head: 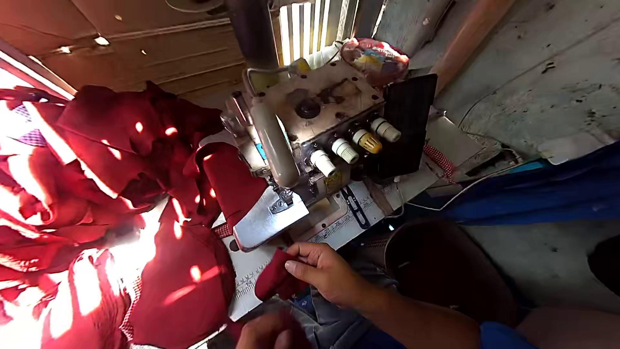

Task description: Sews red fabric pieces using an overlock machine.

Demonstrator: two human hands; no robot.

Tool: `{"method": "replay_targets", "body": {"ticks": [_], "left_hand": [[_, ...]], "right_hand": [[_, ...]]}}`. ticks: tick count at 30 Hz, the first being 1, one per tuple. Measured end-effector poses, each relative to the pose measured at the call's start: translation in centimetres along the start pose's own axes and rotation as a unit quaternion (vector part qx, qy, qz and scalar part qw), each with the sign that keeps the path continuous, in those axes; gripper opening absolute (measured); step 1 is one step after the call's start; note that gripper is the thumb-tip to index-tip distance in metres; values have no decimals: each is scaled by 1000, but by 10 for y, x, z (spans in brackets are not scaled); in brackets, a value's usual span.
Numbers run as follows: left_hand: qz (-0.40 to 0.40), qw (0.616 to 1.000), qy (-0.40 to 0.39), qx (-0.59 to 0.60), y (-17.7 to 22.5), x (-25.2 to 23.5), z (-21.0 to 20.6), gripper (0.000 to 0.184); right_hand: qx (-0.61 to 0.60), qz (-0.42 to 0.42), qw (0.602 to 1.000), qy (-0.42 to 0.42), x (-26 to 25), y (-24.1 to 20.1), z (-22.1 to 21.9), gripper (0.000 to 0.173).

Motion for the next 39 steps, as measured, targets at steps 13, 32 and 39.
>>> {"method": "replay_targets", "body": {"ticks": [13,32,39], "left_hand": [[-27,952,287,-106,-9,-56,-21,18],[-14,998,-33,-44,1,-88,54,10],[-75,992,-5,-99,23,-98,78,11]], "right_hand": [[21,50,998,-32,12,-31,17,23],[146,25,965,-214,-17,-45,-15,22],[257,94,954,-120,-26,-42,-4,17]]}}
Point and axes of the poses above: each hand's wrist, its own x-axis away from the middle knuckle, its own z-axis out of the back of the hand, y = z × x, the point moved 10 cm from there along -x, towards the middle knuckle, and after that the axes turned 2 degrees about x, right-handed, at the moved point
